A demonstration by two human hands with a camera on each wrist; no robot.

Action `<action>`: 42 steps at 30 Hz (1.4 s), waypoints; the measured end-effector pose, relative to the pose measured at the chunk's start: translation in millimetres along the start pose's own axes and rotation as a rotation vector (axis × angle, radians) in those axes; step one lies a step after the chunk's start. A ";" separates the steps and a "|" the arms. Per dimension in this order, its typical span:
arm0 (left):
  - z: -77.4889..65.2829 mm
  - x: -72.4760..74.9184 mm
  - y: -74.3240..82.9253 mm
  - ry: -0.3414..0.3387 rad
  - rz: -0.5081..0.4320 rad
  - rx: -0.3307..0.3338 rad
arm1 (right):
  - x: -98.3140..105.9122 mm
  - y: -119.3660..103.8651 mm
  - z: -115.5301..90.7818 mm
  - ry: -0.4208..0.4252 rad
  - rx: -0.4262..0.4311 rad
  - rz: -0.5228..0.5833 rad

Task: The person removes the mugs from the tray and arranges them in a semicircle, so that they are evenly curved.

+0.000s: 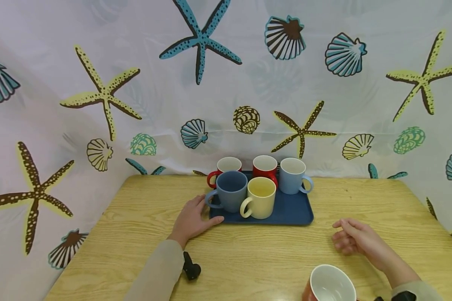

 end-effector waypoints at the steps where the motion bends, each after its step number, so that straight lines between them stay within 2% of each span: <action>1: -0.1 0.1 0.0 -0.002 -0.001 0.001 | 0.0 -0.7 1.9 0.006 -0.001 -0.007; 13: -1.6 1.1 0.0 -0.025 -0.002 0.023 | -2.6 -4.9 21.5 0.085 -0.022 -0.036; 22: -2.6 0.5 -0.2 -0.007 -0.009 0.016 | -1.3 -8.9 35.5 0.077 -0.006 -0.039; 36: -2.0 2.2 0.7 -0.012 -0.008 0.010 | 4.6 -7.7 52.2 0.124 -0.027 -0.035; 42: -1.6 1.9 -0.8 -0.011 -0.004 0.013 | 5.9 -12.8 60.1 0.119 -0.026 -0.080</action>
Point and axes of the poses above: each hand's wrist, its own z-axis towards the middle knuckle, its own x-axis out of the back of the hand, y = z × x, the point moved 3 cm from there along z, towards the middle knuckle, and after that the axes turned 10 degrees about z, right-handed, at the moved point
